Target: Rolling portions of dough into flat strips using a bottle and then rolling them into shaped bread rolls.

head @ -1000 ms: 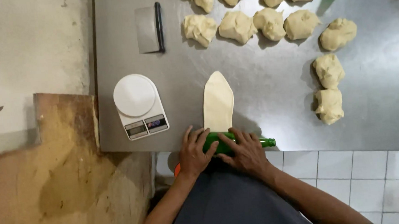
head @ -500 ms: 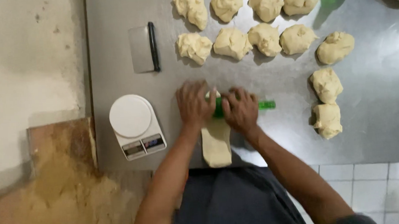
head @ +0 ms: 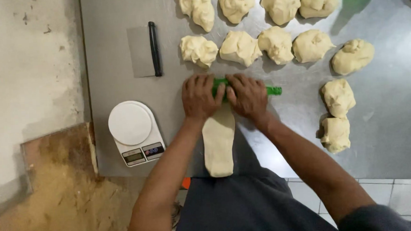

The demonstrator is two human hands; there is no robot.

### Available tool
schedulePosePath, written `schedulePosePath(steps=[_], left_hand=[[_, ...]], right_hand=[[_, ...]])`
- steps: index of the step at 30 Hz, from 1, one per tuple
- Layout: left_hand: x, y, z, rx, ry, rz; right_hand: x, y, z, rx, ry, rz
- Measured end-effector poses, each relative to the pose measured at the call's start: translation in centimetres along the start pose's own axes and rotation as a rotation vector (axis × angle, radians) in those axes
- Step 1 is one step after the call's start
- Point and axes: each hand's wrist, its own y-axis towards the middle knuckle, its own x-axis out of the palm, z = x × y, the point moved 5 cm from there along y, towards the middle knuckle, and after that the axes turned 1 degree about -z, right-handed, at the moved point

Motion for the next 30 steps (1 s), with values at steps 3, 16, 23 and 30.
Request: schedulePosePath(steps=[3, 16, 23, 30], left_hand=[[-0.9, 4.7, 0.2, -0.180, 0.088, -0.332], [-2.9, -22.1, 6.4, 0.107, -0.357, -0.135], [-6.3, -22.6, 6.6, 0.159, -0.412, -0.023], [-3.4, -7.3, -0.7, 0.069, -0.083, 0.153]], right_hand=[[-0.3, 2.8, 2.0, 0.123, 0.008, -0.087], [-0.9, -22.2, -1.9, -0.175, -0.100, -0.187], [-1.7, -20.0, -2.0, 0.060, 0.023, -0.584], [0.9, -5.2, -3.5, -0.224, -0.172, -0.034]])
